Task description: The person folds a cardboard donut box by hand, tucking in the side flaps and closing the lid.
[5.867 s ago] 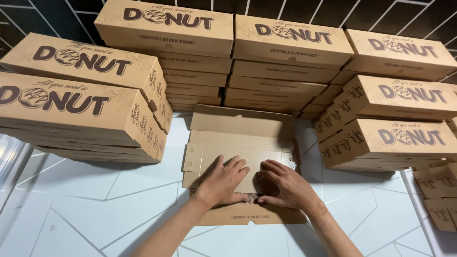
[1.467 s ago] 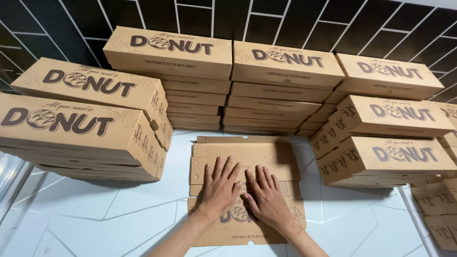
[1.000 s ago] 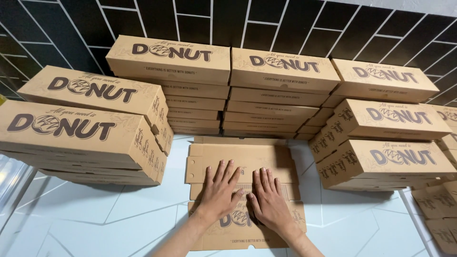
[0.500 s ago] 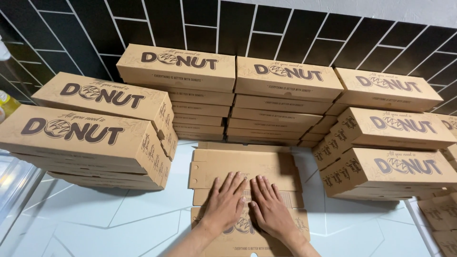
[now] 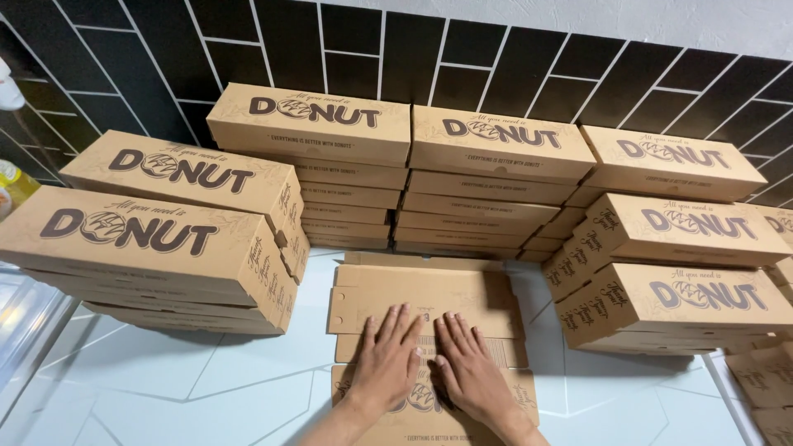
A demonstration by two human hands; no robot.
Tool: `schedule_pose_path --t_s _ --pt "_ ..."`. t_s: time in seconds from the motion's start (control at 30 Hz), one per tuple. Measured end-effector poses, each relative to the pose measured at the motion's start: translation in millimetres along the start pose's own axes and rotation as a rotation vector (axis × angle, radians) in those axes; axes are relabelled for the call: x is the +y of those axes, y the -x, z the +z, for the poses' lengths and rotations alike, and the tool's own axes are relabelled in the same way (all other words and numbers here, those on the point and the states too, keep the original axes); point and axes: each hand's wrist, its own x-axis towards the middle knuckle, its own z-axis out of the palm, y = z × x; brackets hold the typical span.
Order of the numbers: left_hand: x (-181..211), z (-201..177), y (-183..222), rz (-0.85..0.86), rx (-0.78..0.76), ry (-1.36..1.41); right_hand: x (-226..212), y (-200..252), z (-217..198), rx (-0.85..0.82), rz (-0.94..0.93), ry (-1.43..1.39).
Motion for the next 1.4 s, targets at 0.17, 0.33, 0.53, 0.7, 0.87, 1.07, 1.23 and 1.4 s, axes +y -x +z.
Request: schedule_pose_path --t_s 0.17,0.33,0.53,0.7,0.87,1.07,1.23,1.4 --pt "-57 65 -25 -0.162 0.878 -0.578 47 13 16 0.042 0.358 0.122" --pt "-27 64 -19 -0.067 0.909 -0.504 24 2 19 0.141 0.242 0.118" --pt "-28 69 -16 0.103 0.856 -0.530 25 6 13 0.037 0.032 -0.022" --pt "-45 78 -24 -0.173 0.860 -0.498 47 12 25 0.028 0.400 0.109" --pt "-13 79 -15 0.110 0.734 -0.408 9 -3 16 -0.009 0.030 0.046" --pt "-45 66 -16 -0.106 0.927 -0.492 31 12 13 -0.031 0.282 0.084" --pt "-40 74 -17 -0.191 0.884 -0.516 24 7 11 -0.077 0.504 0.056" --pt "-9 50 -4 0.140 0.294 -0.138 0 1 12 0.000 -0.010 0.032"
